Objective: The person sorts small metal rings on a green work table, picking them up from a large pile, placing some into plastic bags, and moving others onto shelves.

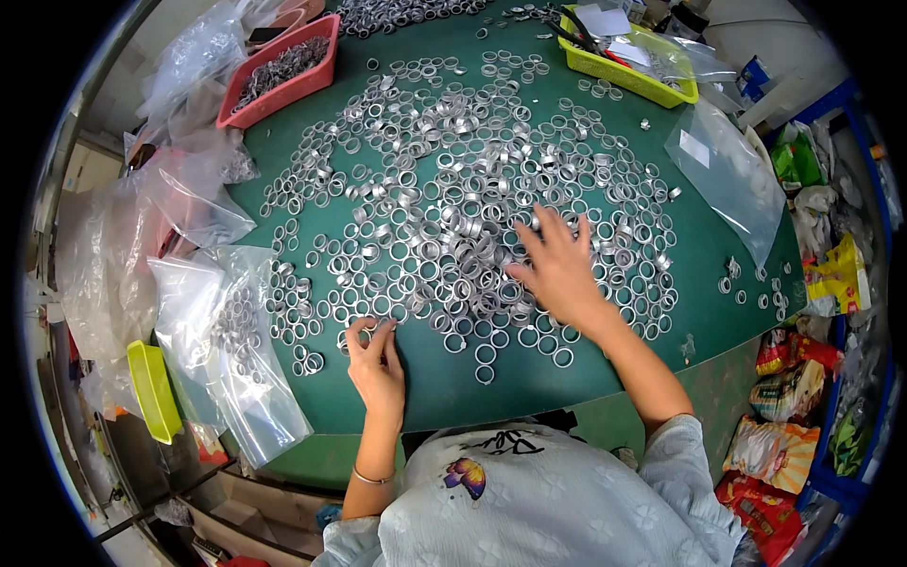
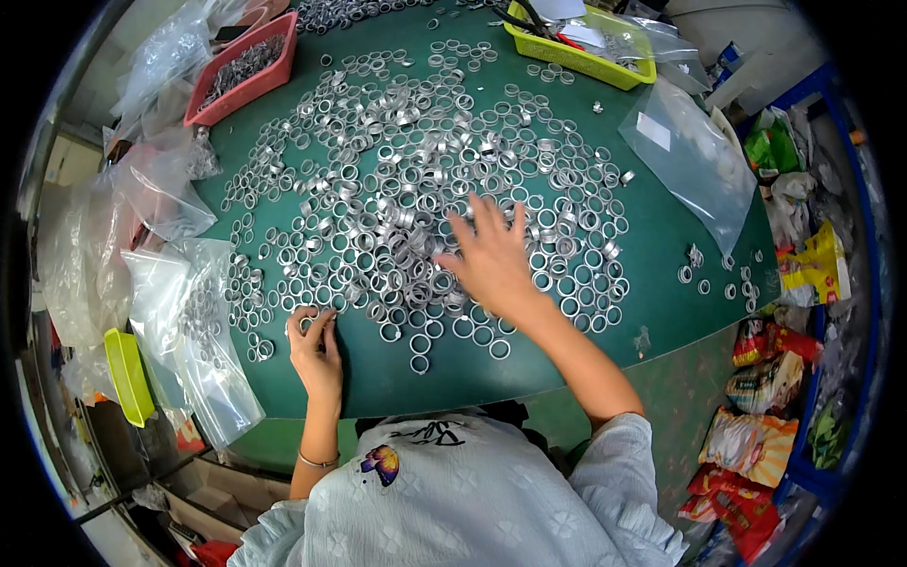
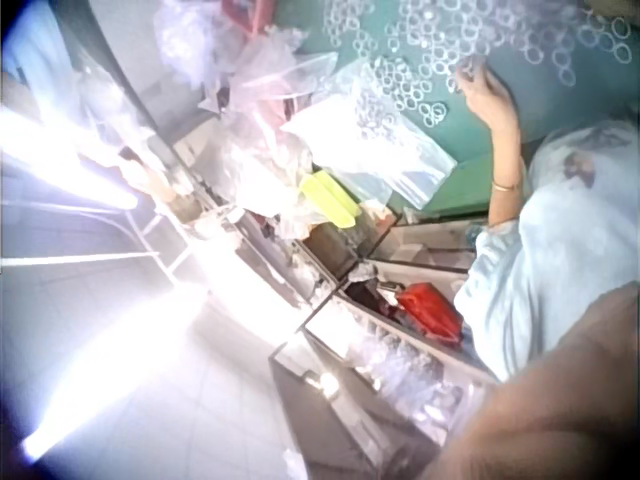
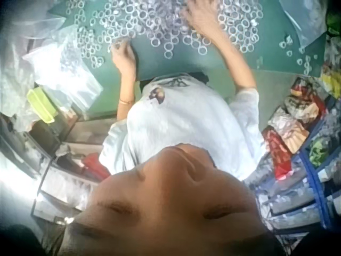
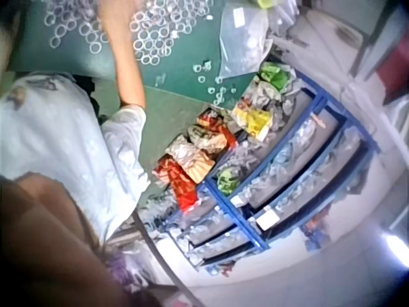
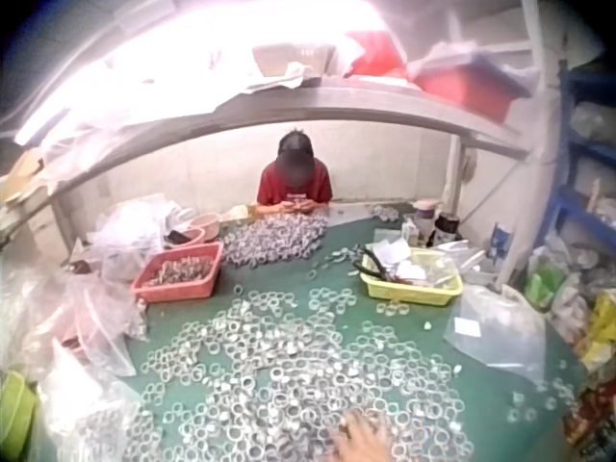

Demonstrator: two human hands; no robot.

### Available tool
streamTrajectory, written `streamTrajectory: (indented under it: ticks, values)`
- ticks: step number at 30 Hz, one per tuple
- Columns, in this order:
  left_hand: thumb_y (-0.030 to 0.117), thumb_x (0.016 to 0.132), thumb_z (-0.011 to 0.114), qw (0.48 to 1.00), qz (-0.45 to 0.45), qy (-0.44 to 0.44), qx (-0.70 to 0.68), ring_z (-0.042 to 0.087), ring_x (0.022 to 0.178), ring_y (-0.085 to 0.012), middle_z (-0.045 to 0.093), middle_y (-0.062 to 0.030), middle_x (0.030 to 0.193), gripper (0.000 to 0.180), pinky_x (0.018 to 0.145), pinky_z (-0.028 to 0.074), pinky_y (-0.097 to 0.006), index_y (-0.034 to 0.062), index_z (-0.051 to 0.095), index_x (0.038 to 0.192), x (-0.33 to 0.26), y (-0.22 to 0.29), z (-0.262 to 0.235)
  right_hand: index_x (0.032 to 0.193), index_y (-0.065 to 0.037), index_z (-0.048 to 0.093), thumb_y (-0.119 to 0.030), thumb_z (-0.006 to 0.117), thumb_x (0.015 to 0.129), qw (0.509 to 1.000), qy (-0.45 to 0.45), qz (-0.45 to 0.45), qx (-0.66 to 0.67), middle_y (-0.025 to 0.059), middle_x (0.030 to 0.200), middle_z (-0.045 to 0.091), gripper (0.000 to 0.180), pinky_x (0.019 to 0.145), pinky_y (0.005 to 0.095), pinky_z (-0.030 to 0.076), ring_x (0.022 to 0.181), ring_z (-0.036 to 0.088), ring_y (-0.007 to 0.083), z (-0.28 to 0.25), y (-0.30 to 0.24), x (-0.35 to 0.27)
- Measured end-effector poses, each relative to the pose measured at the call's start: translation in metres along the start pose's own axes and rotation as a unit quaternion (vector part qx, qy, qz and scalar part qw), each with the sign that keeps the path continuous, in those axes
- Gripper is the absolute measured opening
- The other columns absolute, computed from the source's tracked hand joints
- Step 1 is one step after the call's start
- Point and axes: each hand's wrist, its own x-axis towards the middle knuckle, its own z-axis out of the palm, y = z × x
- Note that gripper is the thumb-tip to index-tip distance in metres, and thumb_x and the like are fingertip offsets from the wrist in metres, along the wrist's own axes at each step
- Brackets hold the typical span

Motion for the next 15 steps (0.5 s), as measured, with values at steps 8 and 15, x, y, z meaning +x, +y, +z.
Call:
streamTrajectory:
  ticks: [8, 15]
  values:
    - [-0.010, 0.077, 0.057, 0.990, 0.065, 0.005, -0.123, 0.052, 0.058, -0.0133, 0.053, -0.0087, 0.095, 0.028, 0.050, 0.042, -0.026, 0.0045, 0.064, 0.099, 0.012, 0.037, 0.004, 0.121, 0.000, 0.048, -0.051, 0.060, 0.075, 0.980, -0.075, -0.141, 0.117, 0.0267, 0.133, 0.032, 0.070, 0.101, 0.0536, 0.022, 0.123, 0.027, 0.0472, 0.001, -0.065, -0.009]
    - [-0.002, 0.078, 0.053, 0.929, 0.277, -0.244, -0.017, 0.063, 0.071, -0.0288, 0.054, -0.0089, 0.121, 0.031, 0.059, 0.051, -0.034, 0.0074, 0.061, 0.106, 0.092, 0.080, 0.030, 0.115, -0.007, 0.054, -0.038, 0.065, 0.074, 0.938, -0.144, -0.283, 0.137, 0.0187, 0.129, 0.038, 0.053, 0.104, 0.0502, 0.022, 0.124, 0.030, 0.0378, 0.013, -0.083, -0.025]
